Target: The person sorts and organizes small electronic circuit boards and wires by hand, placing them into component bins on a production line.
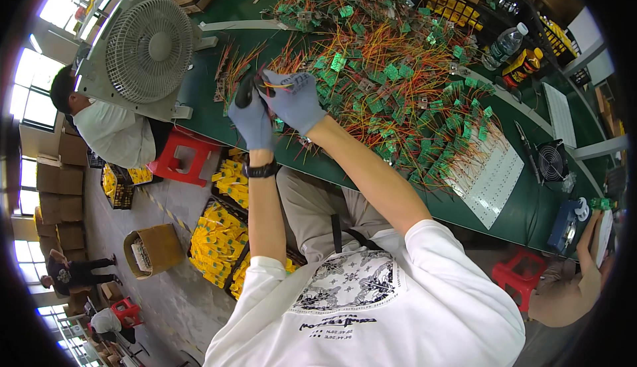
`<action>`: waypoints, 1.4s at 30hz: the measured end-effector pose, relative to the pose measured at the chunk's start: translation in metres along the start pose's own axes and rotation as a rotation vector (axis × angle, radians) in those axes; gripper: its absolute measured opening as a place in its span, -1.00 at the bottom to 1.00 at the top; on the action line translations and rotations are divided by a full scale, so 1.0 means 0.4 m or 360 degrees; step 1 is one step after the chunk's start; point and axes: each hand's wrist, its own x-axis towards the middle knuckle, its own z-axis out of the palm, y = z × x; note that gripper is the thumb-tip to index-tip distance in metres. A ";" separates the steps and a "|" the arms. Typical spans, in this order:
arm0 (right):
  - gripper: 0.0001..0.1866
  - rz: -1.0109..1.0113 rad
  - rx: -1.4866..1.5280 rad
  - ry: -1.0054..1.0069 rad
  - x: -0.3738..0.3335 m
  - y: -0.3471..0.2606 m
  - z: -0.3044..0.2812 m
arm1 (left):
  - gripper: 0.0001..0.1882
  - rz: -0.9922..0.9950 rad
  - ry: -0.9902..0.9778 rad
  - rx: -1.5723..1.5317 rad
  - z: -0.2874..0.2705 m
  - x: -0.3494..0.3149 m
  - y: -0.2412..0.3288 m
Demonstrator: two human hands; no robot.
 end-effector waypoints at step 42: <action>-0.76 0.1117 0.1597 -0.0296 -0.162 -0.022 -0.044 | -0.50 0.0433 -0.0279 0.0884 -0.256 -0.144 0.089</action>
